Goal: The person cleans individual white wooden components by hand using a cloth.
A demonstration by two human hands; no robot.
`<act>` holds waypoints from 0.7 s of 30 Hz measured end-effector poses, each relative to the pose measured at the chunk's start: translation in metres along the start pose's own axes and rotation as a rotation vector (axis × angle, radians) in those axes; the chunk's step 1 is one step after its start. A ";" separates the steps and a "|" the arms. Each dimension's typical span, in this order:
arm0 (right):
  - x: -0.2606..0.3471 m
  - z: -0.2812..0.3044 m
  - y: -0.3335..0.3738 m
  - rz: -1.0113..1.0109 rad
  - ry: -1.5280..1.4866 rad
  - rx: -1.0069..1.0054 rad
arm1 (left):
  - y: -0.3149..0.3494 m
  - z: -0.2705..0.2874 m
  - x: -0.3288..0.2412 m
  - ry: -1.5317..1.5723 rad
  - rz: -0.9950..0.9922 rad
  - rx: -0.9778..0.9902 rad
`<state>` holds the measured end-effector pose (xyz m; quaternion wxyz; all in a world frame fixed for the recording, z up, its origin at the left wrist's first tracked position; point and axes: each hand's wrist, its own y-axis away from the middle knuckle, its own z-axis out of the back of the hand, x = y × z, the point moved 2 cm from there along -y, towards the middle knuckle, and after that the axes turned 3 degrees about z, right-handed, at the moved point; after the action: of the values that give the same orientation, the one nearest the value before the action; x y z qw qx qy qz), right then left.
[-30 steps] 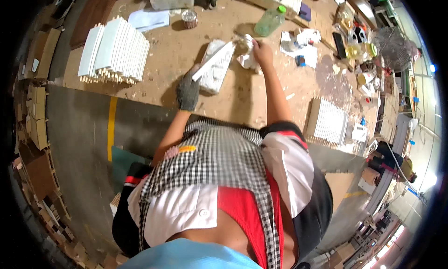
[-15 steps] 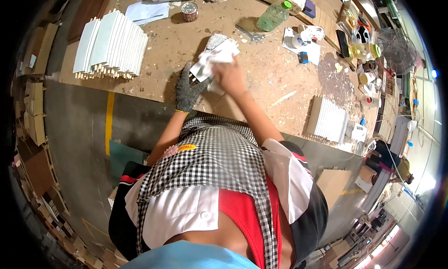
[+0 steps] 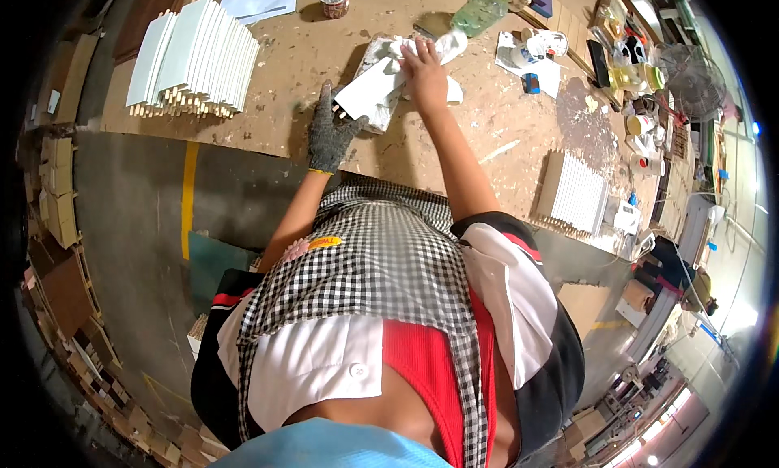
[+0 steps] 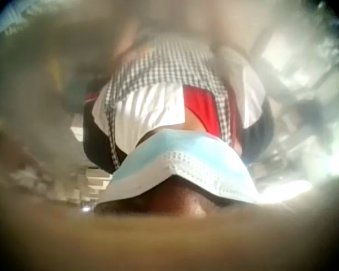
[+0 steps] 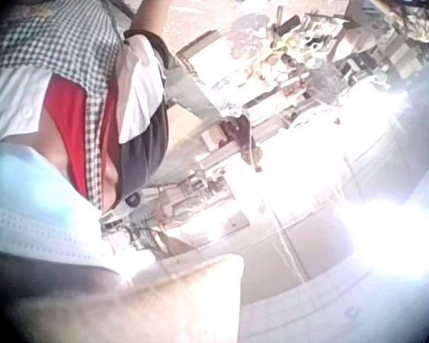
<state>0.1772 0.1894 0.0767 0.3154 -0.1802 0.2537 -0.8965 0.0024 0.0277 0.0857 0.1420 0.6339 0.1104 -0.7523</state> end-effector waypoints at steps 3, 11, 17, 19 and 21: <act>0.076 0.013 0.026 -0.047 -0.283 0.473 | 0.002 0.005 0.007 -0.198 0.067 -0.037; -0.077 0.003 0.017 -0.284 -0.071 0.299 | -0.008 -0.007 0.024 -0.030 -0.050 -0.024; 0.059 0.072 0.030 -0.151 -0.351 0.273 | 0.001 -0.008 0.021 -0.056 0.000 -0.047; 0.065 0.090 0.042 -0.095 -0.340 0.350 | -0.003 -0.008 0.014 0.004 0.033 -0.012; 0.035 0.095 0.066 -0.364 -0.345 0.551 | -0.004 -0.002 0.015 -0.081 -0.002 0.011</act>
<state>0.2286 0.0896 0.1209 0.2254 -0.2792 -0.0905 -0.9290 0.0006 0.0311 0.0702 0.1421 0.6036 0.1009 -0.7780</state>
